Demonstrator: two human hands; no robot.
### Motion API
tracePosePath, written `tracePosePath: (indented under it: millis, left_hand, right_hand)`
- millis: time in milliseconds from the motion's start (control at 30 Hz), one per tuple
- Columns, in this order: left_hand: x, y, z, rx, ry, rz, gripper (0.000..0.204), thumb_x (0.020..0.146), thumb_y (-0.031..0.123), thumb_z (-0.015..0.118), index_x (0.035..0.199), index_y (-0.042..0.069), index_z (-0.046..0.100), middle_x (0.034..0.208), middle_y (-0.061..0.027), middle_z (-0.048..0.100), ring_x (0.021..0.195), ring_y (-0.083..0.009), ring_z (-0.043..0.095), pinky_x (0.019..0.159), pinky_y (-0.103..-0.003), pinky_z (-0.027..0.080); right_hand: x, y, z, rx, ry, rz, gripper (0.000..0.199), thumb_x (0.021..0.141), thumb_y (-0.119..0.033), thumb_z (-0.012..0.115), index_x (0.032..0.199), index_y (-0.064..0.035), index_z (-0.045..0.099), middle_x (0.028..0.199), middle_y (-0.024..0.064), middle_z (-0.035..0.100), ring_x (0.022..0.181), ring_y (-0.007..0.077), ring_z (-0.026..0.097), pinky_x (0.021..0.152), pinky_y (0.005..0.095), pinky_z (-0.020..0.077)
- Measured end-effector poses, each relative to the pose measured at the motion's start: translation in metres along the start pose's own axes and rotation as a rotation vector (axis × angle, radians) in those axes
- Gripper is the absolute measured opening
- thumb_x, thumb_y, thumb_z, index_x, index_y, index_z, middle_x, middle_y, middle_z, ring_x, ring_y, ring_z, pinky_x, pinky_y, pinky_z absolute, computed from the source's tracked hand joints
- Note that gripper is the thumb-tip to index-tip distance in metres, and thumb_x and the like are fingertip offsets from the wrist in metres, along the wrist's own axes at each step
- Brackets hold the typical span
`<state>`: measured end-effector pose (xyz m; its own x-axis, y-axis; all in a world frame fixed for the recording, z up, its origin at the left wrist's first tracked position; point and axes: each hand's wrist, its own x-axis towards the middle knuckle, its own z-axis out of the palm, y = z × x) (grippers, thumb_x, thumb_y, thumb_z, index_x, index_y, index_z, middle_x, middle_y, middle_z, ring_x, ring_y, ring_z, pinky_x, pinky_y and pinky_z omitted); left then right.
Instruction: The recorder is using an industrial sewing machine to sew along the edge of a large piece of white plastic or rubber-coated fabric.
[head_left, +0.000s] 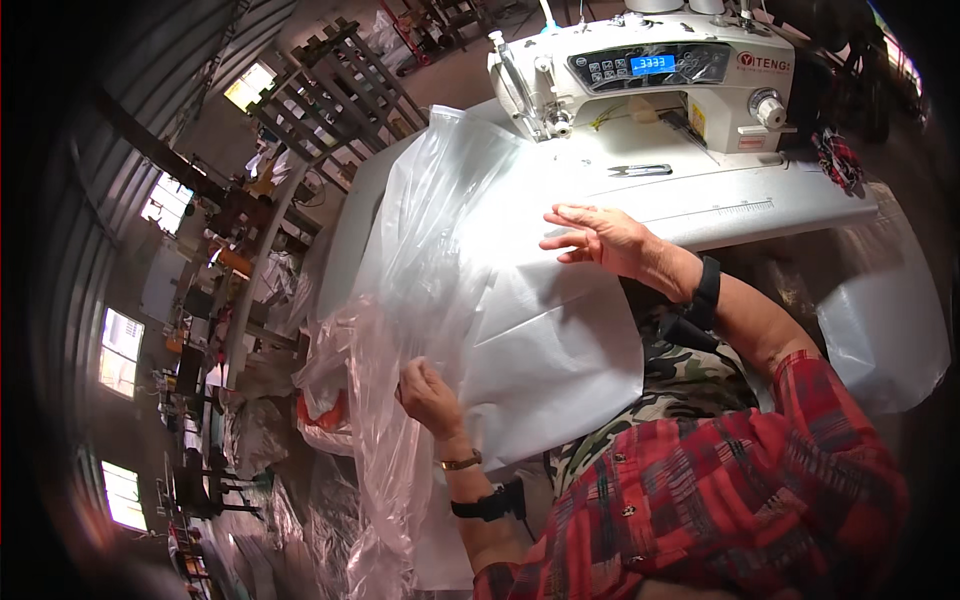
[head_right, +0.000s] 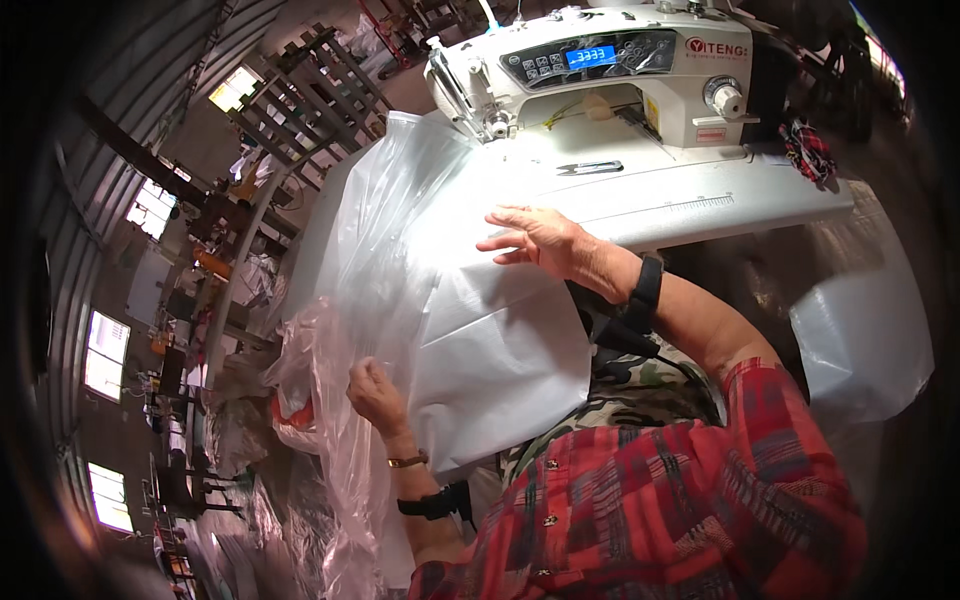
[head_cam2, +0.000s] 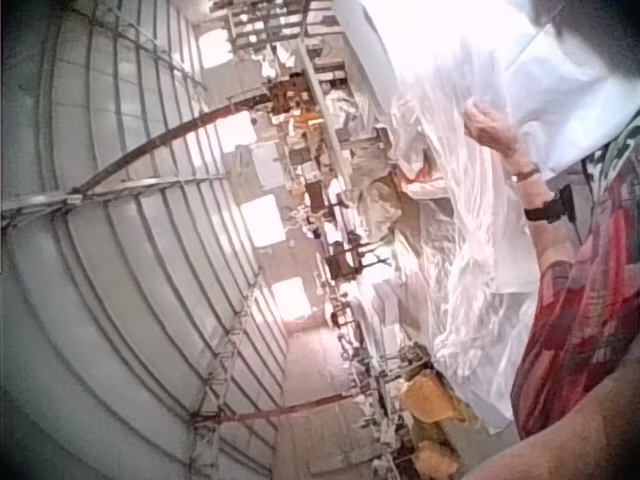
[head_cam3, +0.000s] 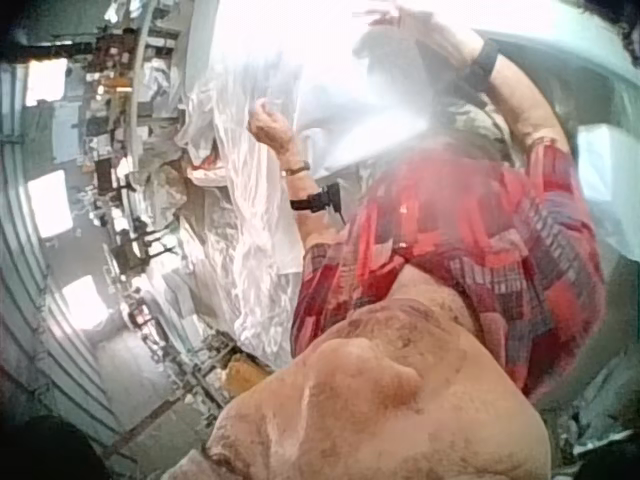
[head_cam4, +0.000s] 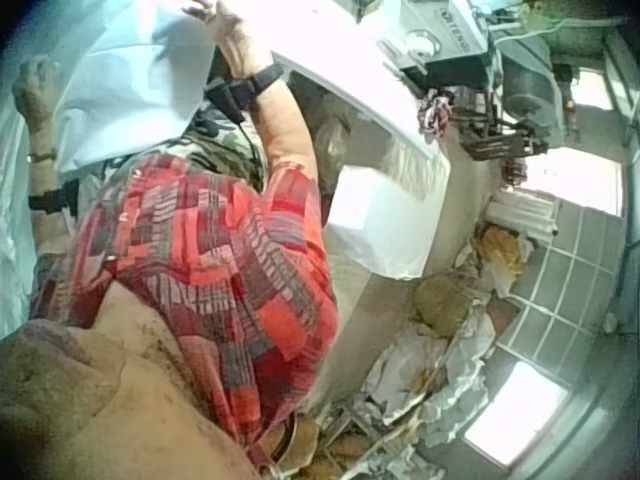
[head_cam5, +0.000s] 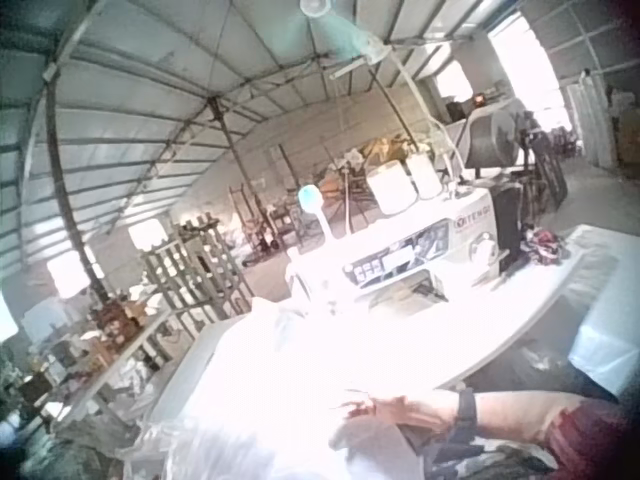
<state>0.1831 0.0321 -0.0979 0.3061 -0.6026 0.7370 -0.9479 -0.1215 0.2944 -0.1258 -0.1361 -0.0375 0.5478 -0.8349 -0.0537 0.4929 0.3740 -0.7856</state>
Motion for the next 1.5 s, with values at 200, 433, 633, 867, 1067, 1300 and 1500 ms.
tracePosePath:
  millis: [200, 433, 633, 867, 1067, 1300, 1500]
  left_hand:
    - [0.072, -0.016, -0.023, -0.352, -0.091, -0.259, 0.019, 0.096, 0.013, 0.054, 0.085, -0.002, 0.055, 0.067, -0.0127, 0.058, 0.058, -0.026, 0.057, 0.057, -0.038, 0.044]
    - [0.149, 0.002, -0.048, -0.358, -0.012, 0.004, 0.018, 0.092, 0.012, 0.061, 0.083, -0.004, 0.058, 0.059, -0.0074, 0.053, 0.053, -0.015, 0.046, 0.054, -0.032, 0.041]
    - [0.176, 0.025, -0.07, -0.354, -0.074, -0.033, 0.018, 0.09, 0.012, 0.065, 0.081, -0.003, 0.061, 0.061, -0.0065, 0.056, 0.057, -0.0078, 0.046, 0.055, -0.029, 0.041]
    - [0.19, -0.02, -0.061, -0.165, -0.113, 0.063, 0.019, 0.086, 0.018, 0.068, 0.082, -0.001, 0.065, 0.068, -0.0129, 0.064, 0.061, -0.0217, 0.061, 0.059, -0.036, 0.046]
    - [0.162, -0.088, -0.025, 0.158, -0.349, 0.024, 0.021, 0.085, 0.026, 0.066, 0.088, 0.005, 0.069, 0.077, -0.0171, 0.066, 0.074, -0.0352, 0.064, 0.065, -0.042, 0.046]
    - [0.133, -0.116, -0.003, 0.298, -0.391, -0.01, 0.022, 0.086, 0.025, 0.064, 0.094, 0.006, 0.068, 0.087, -0.0185, 0.068, 0.083, -0.0378, 0.063, 0.073, -0.046, 0.048]
    - [0.166, 0.021, -0.02, 0.1, -0.285, 0.43, 0.025, 0.09, 0.01, 0.056, 0.112, 0.001, 0.062, 0.105, -0.0214, 0.064, 0.102, -0.0369, 0.061, 0.086, -0.044, 0.049]
  right_hand:
    - [0.036, 0.001, -0.001, 0.169, 0.104, 0.019, 0.054, 0.096, -0.019, 0.058, 0.139, 0.0035, 0.033, 0.148, 0.0207, 0.03, 0.116, 0.037, 0.058, 0.085, 0.0411, 0.0558]
    - [0.083, 0.003, 0.011, 0.331, 0.265, 0.02, 0.05, 0.103, -0.02, 0.039, 0.147, -0.0009, 0.024, 0.146, 0.0253, 0.029, 0.113, 0.0387, 0.06, 0.077, 0.0405, 0.0589]
    - [0.103, 0.024, 0.026, 0.463, 0.264, -0.047, 0.013, 0.097, -0.019, 0.055, 0.1, -0.0073, 0.056, 0.085, 0.0042, 0.059, 0.074, 0.0156, 0.062, 0.056, 0.0261, 0.0499]
    - [-0.001, 0.053, 0.078, 0.252, -0.31, -0.155, 0.022, 0.097, -0.024, 0.055, 0.1, -0.0036, 0.062, 0.083, 0.0025, 0.059, 0.08, 0.0127, 0.055, 0.083, 0.0303, 0.0463]
    - [-0.104, 0.073, 0.072, -0.468, -1.228, 0.395, 0.04, 0.097, -0.027, 0.059, 0.126, -0.0001, 0.058, 0.113, 0.006, 0.064, 0.088, 0.0105, 0.062, 0.085, 0.0266, 0.0488]
    - [-0.102, 0.072, 0.003, -0.346, -0.615, 0.389, 0.059, 0.093, -0.039, 0.062, 0.136, -0.0013, 0.047, 0.121, 0.0101, 0.058, 0.1, 0.0164, 0.062, 0.079, 0.0277, 0.0517]
    - [-0.1, 0.08, 0.0, -0.146, -0.195, 0.286, 0.054, 0.092, -0.042, 0.063, 0.13, -0.0072, 0.047, 0.119, 0.0047, 0.058, 0.112, 0.0133, 0.052, 0.084, 0.0312, 0.047]
